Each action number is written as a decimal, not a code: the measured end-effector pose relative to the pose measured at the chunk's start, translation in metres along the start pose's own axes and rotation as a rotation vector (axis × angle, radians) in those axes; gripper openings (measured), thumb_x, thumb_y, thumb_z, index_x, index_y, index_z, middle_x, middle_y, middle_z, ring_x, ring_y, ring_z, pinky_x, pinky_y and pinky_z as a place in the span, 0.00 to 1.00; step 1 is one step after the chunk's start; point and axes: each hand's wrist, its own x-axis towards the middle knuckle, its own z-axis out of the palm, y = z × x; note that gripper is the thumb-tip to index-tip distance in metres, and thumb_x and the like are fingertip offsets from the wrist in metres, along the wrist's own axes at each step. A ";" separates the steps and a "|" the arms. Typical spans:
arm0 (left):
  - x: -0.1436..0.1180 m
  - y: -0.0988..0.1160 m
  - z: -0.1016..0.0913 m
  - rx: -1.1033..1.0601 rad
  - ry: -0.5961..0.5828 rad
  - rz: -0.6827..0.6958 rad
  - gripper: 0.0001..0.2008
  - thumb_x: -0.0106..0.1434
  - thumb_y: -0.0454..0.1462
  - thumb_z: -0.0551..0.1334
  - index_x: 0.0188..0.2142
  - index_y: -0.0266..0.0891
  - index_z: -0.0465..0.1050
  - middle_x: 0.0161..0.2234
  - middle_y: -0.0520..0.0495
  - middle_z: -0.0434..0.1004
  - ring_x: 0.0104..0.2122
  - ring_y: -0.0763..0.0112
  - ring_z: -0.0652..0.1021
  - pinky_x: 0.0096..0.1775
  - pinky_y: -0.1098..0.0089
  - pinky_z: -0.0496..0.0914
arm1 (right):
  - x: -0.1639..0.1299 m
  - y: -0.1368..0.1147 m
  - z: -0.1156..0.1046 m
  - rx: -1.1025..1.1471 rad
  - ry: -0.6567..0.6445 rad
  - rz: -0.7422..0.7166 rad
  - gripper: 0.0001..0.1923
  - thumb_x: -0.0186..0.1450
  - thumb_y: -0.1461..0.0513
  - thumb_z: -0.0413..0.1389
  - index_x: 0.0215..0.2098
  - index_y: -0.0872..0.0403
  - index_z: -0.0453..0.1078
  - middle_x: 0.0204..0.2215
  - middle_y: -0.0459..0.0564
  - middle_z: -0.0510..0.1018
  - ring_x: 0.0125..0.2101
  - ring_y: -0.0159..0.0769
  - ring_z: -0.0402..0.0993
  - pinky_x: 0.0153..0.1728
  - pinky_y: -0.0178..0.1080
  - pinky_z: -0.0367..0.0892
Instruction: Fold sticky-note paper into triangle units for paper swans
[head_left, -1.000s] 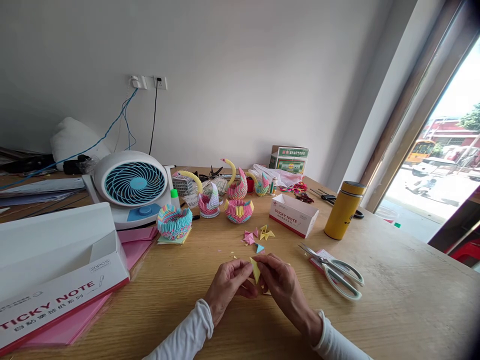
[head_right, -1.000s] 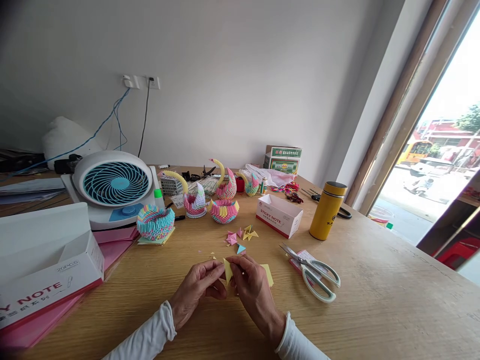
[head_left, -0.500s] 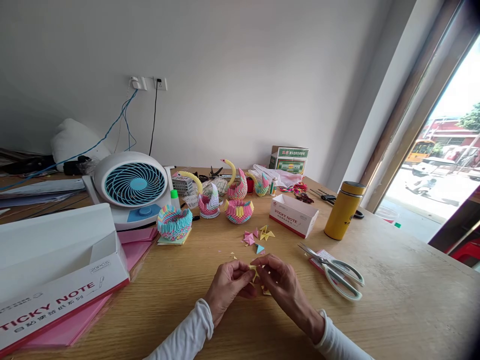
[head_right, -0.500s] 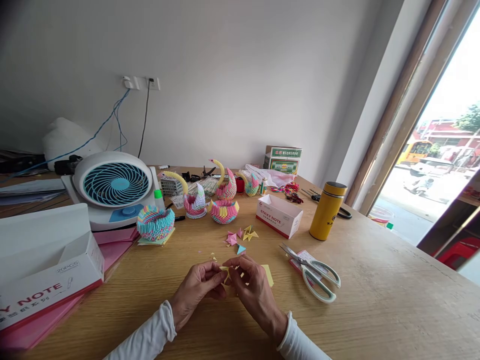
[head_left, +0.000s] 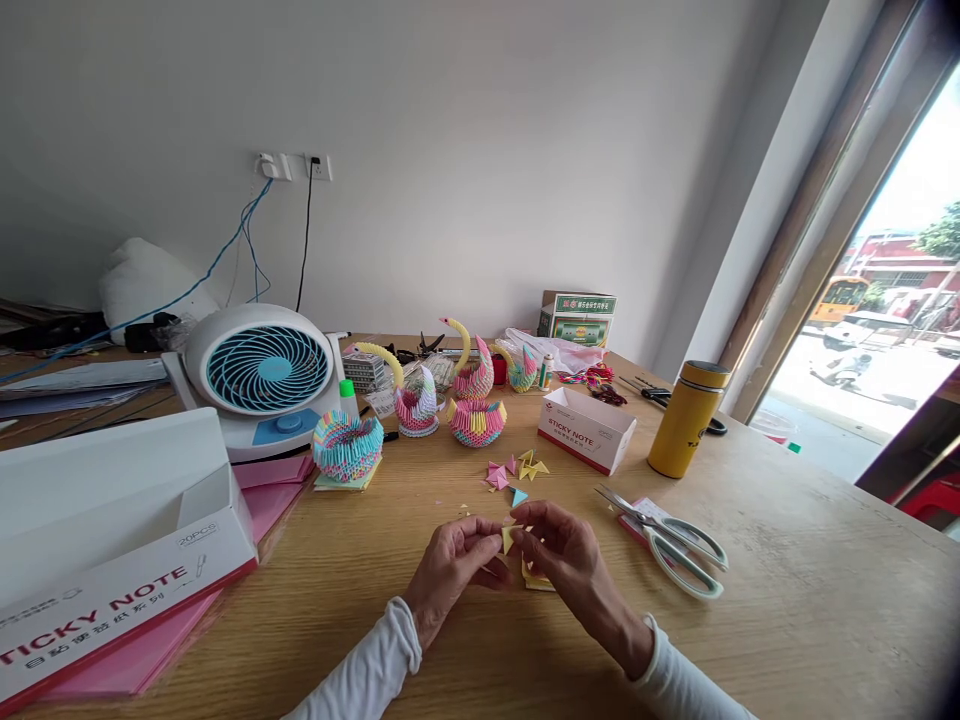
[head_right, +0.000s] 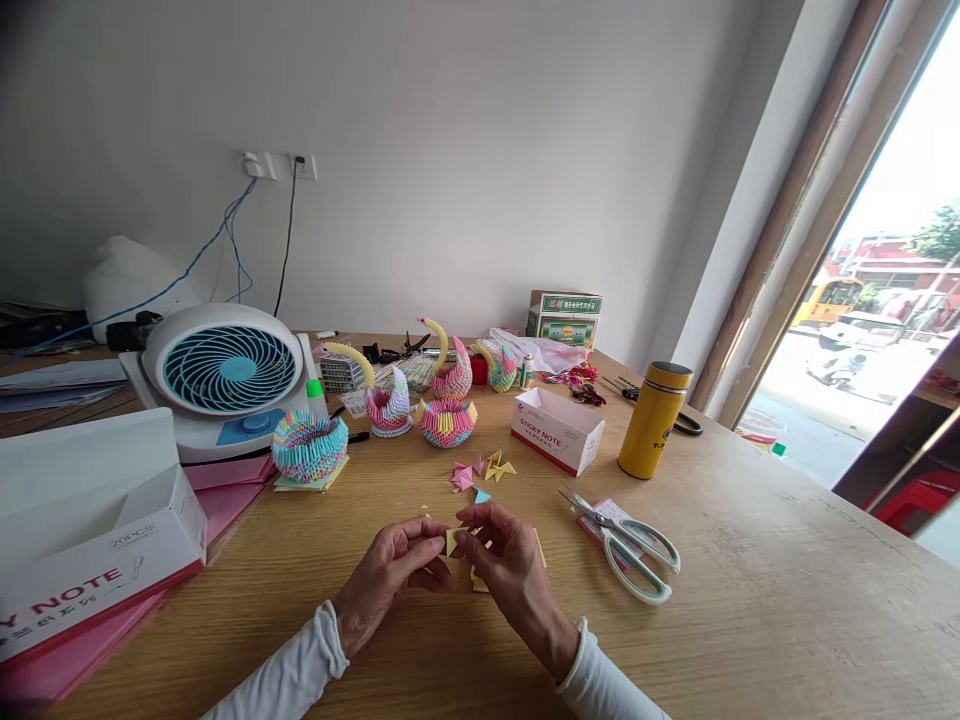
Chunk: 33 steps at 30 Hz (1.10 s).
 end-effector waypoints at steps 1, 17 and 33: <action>0.001 0.000 0.000 0.030 0.002 0.031 0.15 0.55 0.44 0.68 0.35 0.33 0.74 0.28 0.47 0.79 0.24 0.71 0.79 0.30 0.71 0.74 | 0.000 0.000 0.000 -0.003 0.003 0.004 0.17 0.59 0.51 0.62 0.39 0.55 0.71 0.23 0.46 0.76 0.20 0.28 0.67 0.20 0.29 0.64; -0.003 0.003 -0.002 0.473 0.088 0.367 0.08 0.63 0.41 0.61 0.34 0.38 0.75 0.30 0.48 0.80 0.27 0.68 0.80 0.33 0.73 0.73 | -0.002 -0.012 -0.005 -0.277 -0.024 -0.137 0.13 0.63 0.54 0.58 0.27 0.55 0.72 0.21 0.45 0.71 0.21 0.29 0.65 0.20 0.29 0.62; 0.001 0.002 -0.006 0.625 0.084 0.463 0.11 0.65 0.41 0.58 0.30 0.39 0.74 0.30 0.46 0.74 0.32 0.68 0.76 0.35 0.74 0.71 | 0.000 -0.013 -0.005 -0.412 -0.070 -0.171 0.10 0.63 0.60 0.57 0.25 0.55 0.72 0.24 0.46 0.74 0.24 0.31 0.69 0.24 0.30 0.62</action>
